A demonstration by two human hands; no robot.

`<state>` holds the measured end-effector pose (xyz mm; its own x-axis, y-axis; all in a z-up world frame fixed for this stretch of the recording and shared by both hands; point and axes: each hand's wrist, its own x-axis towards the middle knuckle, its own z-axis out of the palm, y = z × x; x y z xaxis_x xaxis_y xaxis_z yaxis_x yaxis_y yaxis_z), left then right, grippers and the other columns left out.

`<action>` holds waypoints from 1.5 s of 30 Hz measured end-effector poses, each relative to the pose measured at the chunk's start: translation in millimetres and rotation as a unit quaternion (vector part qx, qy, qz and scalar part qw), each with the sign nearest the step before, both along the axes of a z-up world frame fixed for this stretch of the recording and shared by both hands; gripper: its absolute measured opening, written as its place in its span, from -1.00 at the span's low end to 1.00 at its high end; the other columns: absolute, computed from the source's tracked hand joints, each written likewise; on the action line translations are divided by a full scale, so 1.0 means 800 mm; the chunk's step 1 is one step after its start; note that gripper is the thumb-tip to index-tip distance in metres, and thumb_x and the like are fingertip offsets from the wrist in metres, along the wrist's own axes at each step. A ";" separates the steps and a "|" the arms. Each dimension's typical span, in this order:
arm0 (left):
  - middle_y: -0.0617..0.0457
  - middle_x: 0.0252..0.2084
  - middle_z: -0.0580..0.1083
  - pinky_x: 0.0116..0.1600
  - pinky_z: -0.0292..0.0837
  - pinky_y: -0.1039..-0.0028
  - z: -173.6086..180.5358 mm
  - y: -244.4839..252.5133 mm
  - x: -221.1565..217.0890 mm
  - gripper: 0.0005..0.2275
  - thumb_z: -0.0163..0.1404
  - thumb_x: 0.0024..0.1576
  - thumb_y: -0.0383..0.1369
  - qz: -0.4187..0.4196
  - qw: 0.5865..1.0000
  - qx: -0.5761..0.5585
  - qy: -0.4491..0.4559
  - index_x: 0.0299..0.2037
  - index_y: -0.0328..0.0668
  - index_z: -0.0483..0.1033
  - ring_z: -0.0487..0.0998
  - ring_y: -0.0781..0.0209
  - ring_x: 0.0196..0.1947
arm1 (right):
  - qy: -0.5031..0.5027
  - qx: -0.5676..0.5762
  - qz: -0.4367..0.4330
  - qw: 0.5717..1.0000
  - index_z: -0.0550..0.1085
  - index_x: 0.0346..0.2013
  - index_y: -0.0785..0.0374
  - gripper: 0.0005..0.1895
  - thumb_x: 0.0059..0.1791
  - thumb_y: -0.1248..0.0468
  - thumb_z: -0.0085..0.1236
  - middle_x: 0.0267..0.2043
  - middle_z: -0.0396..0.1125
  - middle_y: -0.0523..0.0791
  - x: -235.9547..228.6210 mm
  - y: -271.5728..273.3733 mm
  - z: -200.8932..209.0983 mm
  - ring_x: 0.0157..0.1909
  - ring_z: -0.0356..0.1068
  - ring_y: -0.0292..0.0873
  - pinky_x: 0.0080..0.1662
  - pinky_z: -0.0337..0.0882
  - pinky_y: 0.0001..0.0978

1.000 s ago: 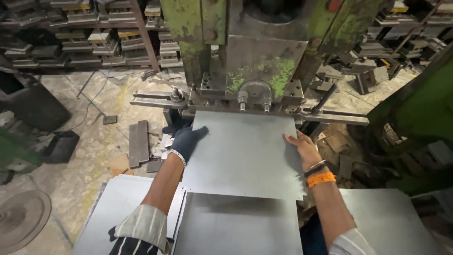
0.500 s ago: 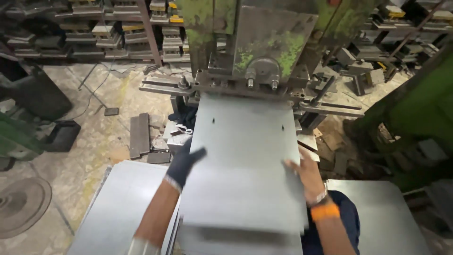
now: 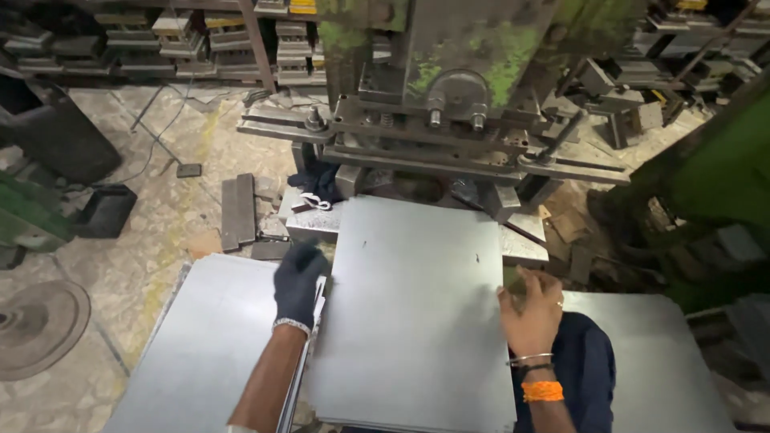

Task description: Operating an industrial metal stamping press to process and stack thin metal sheets.

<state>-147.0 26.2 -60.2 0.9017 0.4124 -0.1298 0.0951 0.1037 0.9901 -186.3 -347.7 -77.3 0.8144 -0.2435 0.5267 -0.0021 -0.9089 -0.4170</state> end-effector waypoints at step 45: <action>-0.16 -0.38 0.49 -0.14 0.37 0.14 -0.207 0.353 -0.032 -0.25 0.12 -0.08 0.40 0.208 0.709 0.595 0.317 -0.20 -0.28 0.43 0.51 -0.18 -0.38 | 0.397 -0.056 0.488 0.775 0.42 0.04 0.24 -0.68 0.02 0.22 -0.03 -0.03 0.45 -0.07 0.011 0.429 -0.020 -0.07 0.43 0.05 -0.03 0.39 -0.06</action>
<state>-173.0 308.4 -225.6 0.5855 0.7834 0.2087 0.7664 -0.6188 0.1726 -177.8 -4.3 -93.1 0.6606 0.7038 -0.2614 0.4939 -0.6695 -0.5548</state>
